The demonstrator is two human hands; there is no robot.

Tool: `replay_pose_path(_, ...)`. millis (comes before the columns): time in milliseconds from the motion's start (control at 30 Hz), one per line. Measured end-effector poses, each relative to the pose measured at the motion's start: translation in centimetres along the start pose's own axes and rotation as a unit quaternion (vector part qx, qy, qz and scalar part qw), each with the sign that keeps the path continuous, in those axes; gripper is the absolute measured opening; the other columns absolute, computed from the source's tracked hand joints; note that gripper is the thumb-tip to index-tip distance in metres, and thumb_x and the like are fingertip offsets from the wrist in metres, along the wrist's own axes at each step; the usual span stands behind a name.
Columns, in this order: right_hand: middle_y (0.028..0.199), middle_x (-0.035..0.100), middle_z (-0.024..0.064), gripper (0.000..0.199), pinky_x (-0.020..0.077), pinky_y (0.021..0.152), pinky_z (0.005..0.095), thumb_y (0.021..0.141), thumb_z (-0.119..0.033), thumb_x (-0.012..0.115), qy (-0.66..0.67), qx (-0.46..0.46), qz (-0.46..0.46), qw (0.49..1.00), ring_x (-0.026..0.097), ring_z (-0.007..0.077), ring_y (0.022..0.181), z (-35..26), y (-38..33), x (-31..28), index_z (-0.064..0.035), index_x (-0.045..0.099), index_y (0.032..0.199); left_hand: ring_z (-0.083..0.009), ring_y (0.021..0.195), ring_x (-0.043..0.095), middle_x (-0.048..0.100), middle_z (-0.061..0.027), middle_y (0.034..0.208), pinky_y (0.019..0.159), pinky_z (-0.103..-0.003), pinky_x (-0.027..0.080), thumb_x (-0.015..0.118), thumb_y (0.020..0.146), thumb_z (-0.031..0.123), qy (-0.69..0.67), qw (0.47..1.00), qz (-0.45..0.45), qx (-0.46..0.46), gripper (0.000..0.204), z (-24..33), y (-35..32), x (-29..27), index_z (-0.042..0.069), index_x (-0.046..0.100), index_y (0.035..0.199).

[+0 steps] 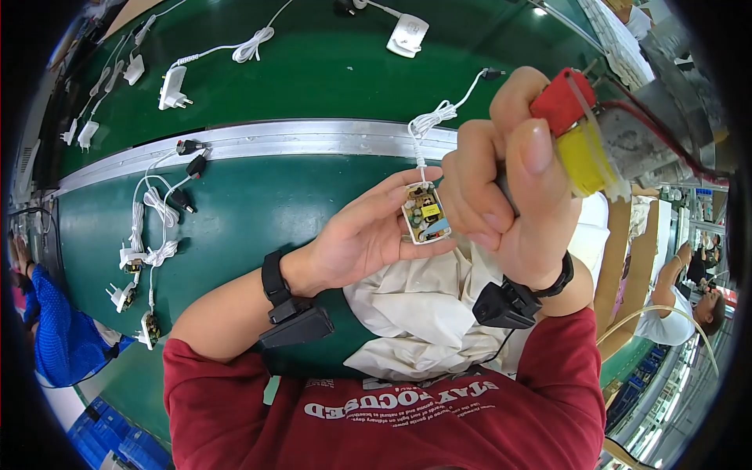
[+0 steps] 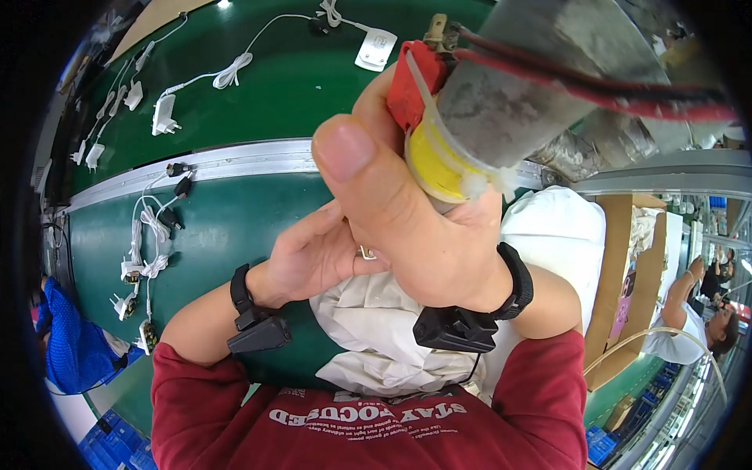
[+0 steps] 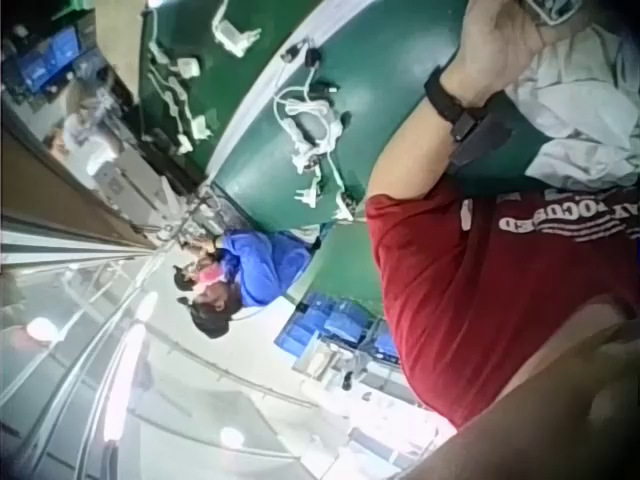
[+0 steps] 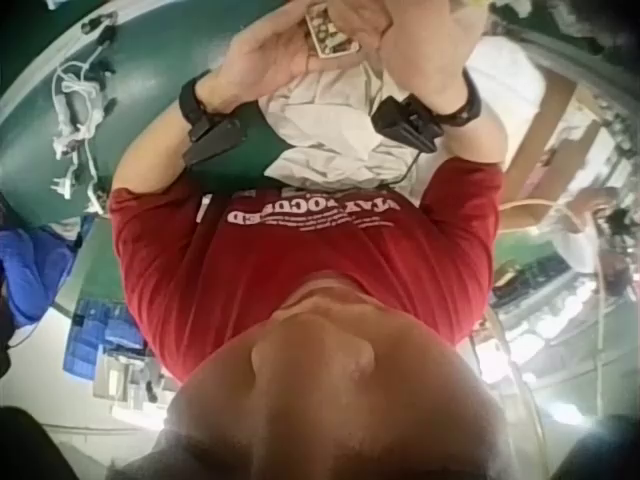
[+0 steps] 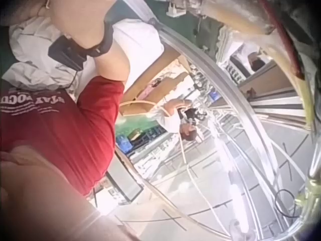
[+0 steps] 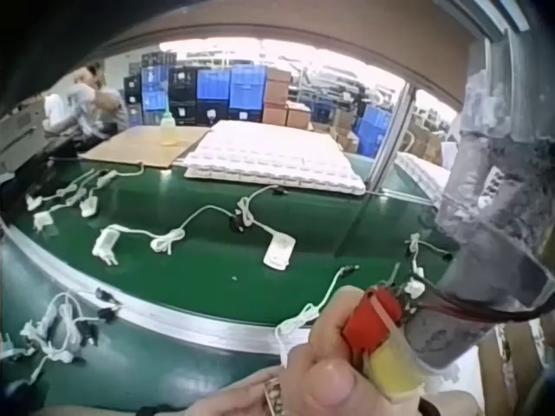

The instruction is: The person picks up a power adapter and applies glue to its internal components using a glue gun before placing it back on the assembly line and repeating the process with another adapter.

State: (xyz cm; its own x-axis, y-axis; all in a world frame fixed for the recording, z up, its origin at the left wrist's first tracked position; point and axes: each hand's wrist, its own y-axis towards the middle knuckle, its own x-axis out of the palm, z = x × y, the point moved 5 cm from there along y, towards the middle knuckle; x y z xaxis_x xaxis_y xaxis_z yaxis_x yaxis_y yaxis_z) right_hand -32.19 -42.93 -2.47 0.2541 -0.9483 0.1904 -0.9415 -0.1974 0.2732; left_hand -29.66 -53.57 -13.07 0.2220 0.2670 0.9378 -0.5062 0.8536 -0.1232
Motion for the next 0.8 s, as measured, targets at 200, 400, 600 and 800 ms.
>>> replay_pose_path(200, 0.047, 0.034, -0.0015, 0.04, 0.0253, 0.034, 0.0225, 0.094, -0.048, 0.046, 0.001, -0.011, 0.002, 1.0, 0.028, 0.007, 0.034, 0.0, 0.2, 0.0, -0.0106, 0.036, 0.1, -0.0233, 0.126, 0.043, 0.04, -0.0134, 0.136, 0.108, -0.048, 0.035, 0.037, 0.099, 0.033, 0.005, 1.0, 0.003, -0.001, 0.052, 0.3, 0.1, -0.2, 0.005, 0.024, 0.142)
replay_pose_path(400, 0.048, 0.034, -0.0024, 0.044, 0.0245, 0.035, 0.0216, 0.097, -0.045, 0.042, -0.007, 0.009, 0.066, 0.998, 0.027, 0.0058, 0.035, -1.6, 0.7, -0.9, -0.0056, 0.038, 0.116, -0.0231, 0.13, 0.039, 0.038, -0.0131, 0.138, 0.108, -0.049, 0.035, 0.038, 0.099, 0.034, 0.034, 0.999, 0.008, 0.017, 0.053, 0.2, 0.3, -0.1, 0.006, 0.024, 0.142)
replay_pose_path(600, 0.049, 0.035, -0.0025, 0.04, 0.0244, 0.035, 0.021, 0.098, -0.04, 0.043, 0.023, 0.004, 0.122, 0.992, 0.028, 0.0049, 0.036, -2.7, 0.5, -1.5, -0.0036, 0.041, 0.115, -0.023, 0.131, 0.038, 0.037, -0.0122, 0.14, 0.107, -0.049, 0.035, 0.039, 0.099, 0.031, 0.057, 0.998, 0.022, -0.006, 0.051, -0.6, 0.0, -0.2, 0.007, 0.026, 0.141)
replay_pose_path(800, 0.051, 0.035, -0.0032, 0.03, 0.025, 0.036, 0.0207, 0.097, -0.029, 0.049, 0.048, 0.02, 0.105, 0.993, 0.03, 0.004, 0.038, -4.3, -0.4, -0.8, -0.0038, 0.043, 0.113, -0.0224, 0.123, 0.046, 0.04, -0.009, 0.138, 0.101, -0.04, 0.041, 0.046, 0.095, 0.018, 0.242, 0.97, -0.012, -0.006, 0.044, 3.2, 5.4, 3.0, 0.009, 0.034, 0.137)
